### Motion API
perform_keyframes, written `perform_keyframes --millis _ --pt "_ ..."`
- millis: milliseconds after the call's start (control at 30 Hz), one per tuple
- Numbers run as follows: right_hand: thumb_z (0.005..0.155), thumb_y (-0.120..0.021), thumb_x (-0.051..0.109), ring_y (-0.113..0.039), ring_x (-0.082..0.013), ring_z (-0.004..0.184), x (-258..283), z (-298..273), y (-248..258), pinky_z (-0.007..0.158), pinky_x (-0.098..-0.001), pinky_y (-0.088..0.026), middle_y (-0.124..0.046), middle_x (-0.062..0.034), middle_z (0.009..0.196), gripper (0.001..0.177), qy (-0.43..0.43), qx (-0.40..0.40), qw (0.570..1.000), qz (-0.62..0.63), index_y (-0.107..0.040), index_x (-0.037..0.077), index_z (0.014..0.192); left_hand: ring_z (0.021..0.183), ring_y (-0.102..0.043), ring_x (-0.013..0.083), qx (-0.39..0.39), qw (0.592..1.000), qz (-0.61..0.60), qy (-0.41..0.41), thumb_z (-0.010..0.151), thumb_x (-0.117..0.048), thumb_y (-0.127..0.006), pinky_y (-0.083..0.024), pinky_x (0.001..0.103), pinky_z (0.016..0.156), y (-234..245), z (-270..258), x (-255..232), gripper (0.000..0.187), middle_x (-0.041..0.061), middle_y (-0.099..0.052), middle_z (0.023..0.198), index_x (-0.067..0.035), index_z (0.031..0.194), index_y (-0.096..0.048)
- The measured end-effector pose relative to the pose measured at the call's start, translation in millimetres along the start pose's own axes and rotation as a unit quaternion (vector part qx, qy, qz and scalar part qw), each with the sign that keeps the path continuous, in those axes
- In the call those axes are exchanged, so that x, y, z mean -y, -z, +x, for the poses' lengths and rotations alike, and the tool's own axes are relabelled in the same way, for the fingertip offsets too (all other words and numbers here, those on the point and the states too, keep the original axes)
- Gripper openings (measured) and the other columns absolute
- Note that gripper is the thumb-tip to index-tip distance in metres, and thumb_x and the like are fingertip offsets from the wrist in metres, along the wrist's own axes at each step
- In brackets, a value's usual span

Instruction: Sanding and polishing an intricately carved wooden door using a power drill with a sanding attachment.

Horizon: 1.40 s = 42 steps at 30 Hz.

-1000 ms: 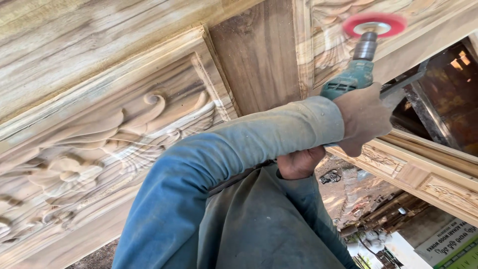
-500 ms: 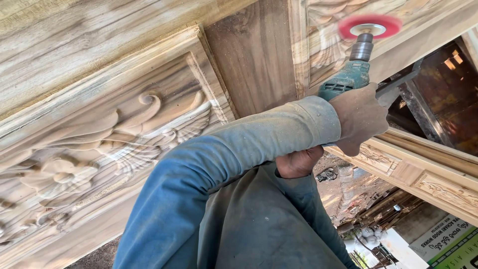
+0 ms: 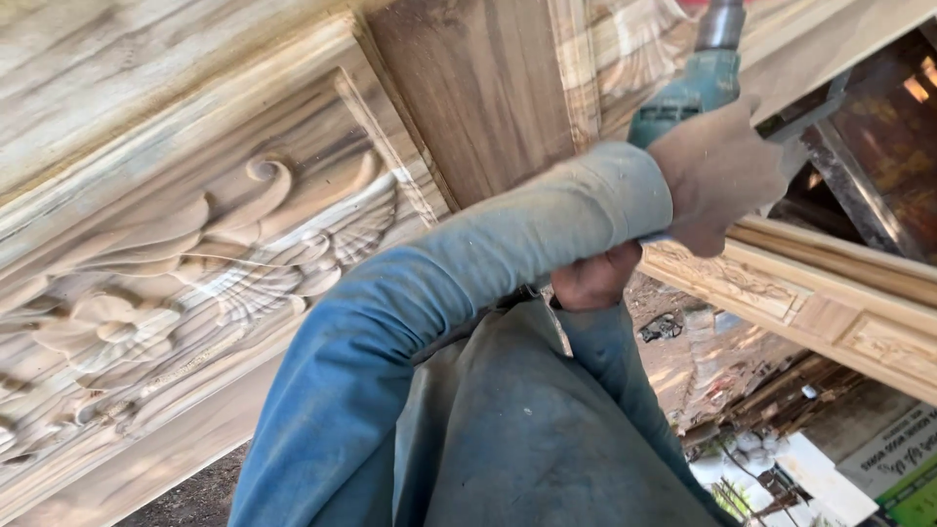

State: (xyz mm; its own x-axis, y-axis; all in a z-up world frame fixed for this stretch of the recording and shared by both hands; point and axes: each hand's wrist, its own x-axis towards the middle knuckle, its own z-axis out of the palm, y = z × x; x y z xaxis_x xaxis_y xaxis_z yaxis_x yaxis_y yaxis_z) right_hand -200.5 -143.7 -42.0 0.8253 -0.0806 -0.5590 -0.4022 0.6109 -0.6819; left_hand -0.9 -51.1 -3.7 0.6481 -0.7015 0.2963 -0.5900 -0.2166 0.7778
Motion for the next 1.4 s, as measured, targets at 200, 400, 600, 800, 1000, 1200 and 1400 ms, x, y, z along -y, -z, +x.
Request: perform_keyframes --millis 200,400,600,800,1000,1200,1400 --pt "0.096 -0.057 0.022 -0.07 -0.0234 0.114 12 -1 -51 0.099 -0.0404 -0.06 -0.072 -0.0105 0.122 0.037 -0.035 -0.118 0.983 -0.133 -0.063 0.002 0.126 0.072 -0.068 0.0199 0.159 0.987 0.013 0.031 0.077 -0.042 -0.076 -0.049 0.04 0.078 25 -5 -9 0.025 -0.001 -0.07 0.084 -0.02 0.088 -0.076" --pt "0.115 -0.056 0.017 -0.069 -0.0239 0.11 2 -17 8 0.101 -0.0398 -0.058 -0.071 -0.0121 0.119 0.028 -0.021 -0.009 1.0 0.02 -0.064 -0.004 0.131 0.064 -0.069 0.0201 0.096 0.995 0.016 0.007 0.074 -0.04 -0.075 -0.047 0.042 0.074 -3 -4 -14 0.023 0.001 -0.071 0.073 -0.02 0.085 -0.072" --pt "0.101 -0.059 0.017 -0.071 -0.0237 0.113 9 2 -15 0.102 -0.0398 -0.058 -0.073 -0.011 0.12 0.033 -0.026 -0.086 0.995 -0.04 -0.065 -0.001 0.128 0.074 -0.068 0.0215 0.134 0.99 0.029 0.036 0.072 -0.038 -0.075 -0.044 0.041 0.086 16 -2 -8 0.022 -0.001 -0.068 0.082 -0.022 0.087 -0.075" --pt "0.095 -0.058 0.022 -0.072 -0.0208 0.11 13 3 -4 0.098 -0.0378 -0.06 -0.073 -0.0086 0.117 0.035 -0.061 -0.128 0.99 -0.02 -0.066 0.004 0.124 0.064 -0.066 0.0207 0.097 0.994 0.045 0.024 0.067 -0.044 -0.075 -0.044 0.042 0.079 8 4 -10 0.028 0.0 -0.067 0.081 -0.02 0.081 -0.072" --pt "0.106 -0.061 0.011 -0.07 -0.0186 0.092 19 5 3 0.082 -0.0321 -0.057 -0.073 -0.0099 0.111 0.03 -0.054 -0.036 0.997 0.037 -0.068 0.0 0.133 0.068 -0.063 0.0204 0.146 0.986 0.049 0.067 0.073 -0.042 -0.073 -0.044 0.042 0.083 5 9 -12 0.022 0.0 -0.064 0.078 -0.021 0.08 -0.072" --pt "0.092 -0.075 0.004 -0.068 -0.0275 0.106 14 -14 29 0.096 -0.0363 -0.058 -0.074 -0.0152 0.114 0.022 0.073 0.028 0.872 -0.483 -0.069 -0.002 0.113 0.077 -0.067 0.0308 -0.233 0.971 0.01 -0.057 0.07 -0.042 -0.076 -0.046 0.043 0.082 -53 -2 -8 0.035 0.007 -0.066 0.084 -0.013 0.089 -0.069" --pt "0.081 -0.063 -0.003 -0.068 -0.026 0.113 0 -70 70 0.099 -0.0426 -0.053 -0.073 -0.0091 0.115 0.033 -0.1 -0.162 0.977 0.096 -0.069 0.004 0.113 0.075 -0.067 0.0326 0.147 0.988 -0.017 0.042 0.065 -0.047 -0.072 -0.048 0.046 0.081 -44 -5 -69 0.033 0.01 -0.068 0.075 -0.015 0.074 -0.07"
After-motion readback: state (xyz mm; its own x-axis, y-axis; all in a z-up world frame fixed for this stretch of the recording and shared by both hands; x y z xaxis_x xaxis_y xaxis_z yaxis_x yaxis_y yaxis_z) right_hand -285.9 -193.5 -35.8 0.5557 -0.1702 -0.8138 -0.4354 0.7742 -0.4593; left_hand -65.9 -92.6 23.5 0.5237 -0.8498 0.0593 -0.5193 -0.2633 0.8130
